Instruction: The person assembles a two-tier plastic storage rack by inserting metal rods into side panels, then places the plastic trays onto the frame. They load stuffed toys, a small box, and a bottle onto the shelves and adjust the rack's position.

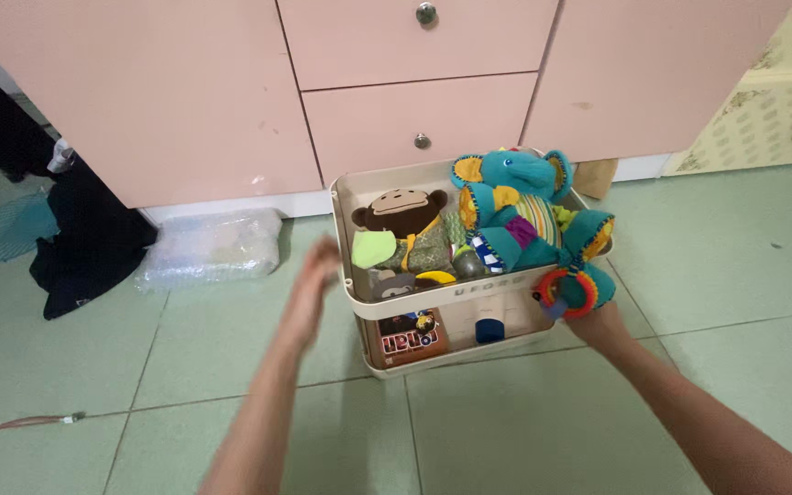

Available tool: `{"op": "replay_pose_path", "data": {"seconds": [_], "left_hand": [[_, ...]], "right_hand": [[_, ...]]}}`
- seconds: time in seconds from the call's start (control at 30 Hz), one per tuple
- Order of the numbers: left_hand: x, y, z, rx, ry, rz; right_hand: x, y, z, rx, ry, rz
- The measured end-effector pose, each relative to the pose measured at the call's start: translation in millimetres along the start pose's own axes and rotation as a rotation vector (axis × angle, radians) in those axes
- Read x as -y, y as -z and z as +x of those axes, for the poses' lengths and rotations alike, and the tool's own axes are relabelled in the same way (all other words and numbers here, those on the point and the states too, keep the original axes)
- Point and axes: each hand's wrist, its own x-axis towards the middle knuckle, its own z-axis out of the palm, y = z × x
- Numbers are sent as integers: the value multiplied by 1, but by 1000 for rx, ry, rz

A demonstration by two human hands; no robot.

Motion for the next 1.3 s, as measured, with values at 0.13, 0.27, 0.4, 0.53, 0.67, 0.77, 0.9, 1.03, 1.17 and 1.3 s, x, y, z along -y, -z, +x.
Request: {"op": "replay_pose_path", "data": {"seconds": [0.13, 0.27, 0.4, 0.53, 0.67, 0.77, 0.9, 1.03, 1.17, 1.3], "left_hand": [[31, -37, -66, 19, -102, 158], [32, -61, -76, -85, -247, 363], [30, -59, -63, -181, -301, 488], [35, -34, -43, -259, -330, 464], [48, -17, -34, -300, -251, 484], [56, -13, -31, -304, -223, 476], [62, -9, -26, -267, -279, 473], [49, 8, -23, -154, 32, 518], [2, 42, -26, -117, 70, 320], [-44, 25, -1, -178, -133, 273]], "right_hand": [[-21, 7, 16, -58, 269, -163], [-26, 22, 25, -146, 166, -261], [-25, 27, 30, 126, -207, 87], [-29, 18, 22, 101, -111, -140], [-32, 5, -8, 26, -60, -147], [-24, 5, -11, 40, -108, -72], [-2, 9, -10, 156, -277, -146], [27, 33, -8, 214, -377, 68], [61, 87, 19, 32, -466, 380], [96, 107, 45, -41, -141, 485]]}}
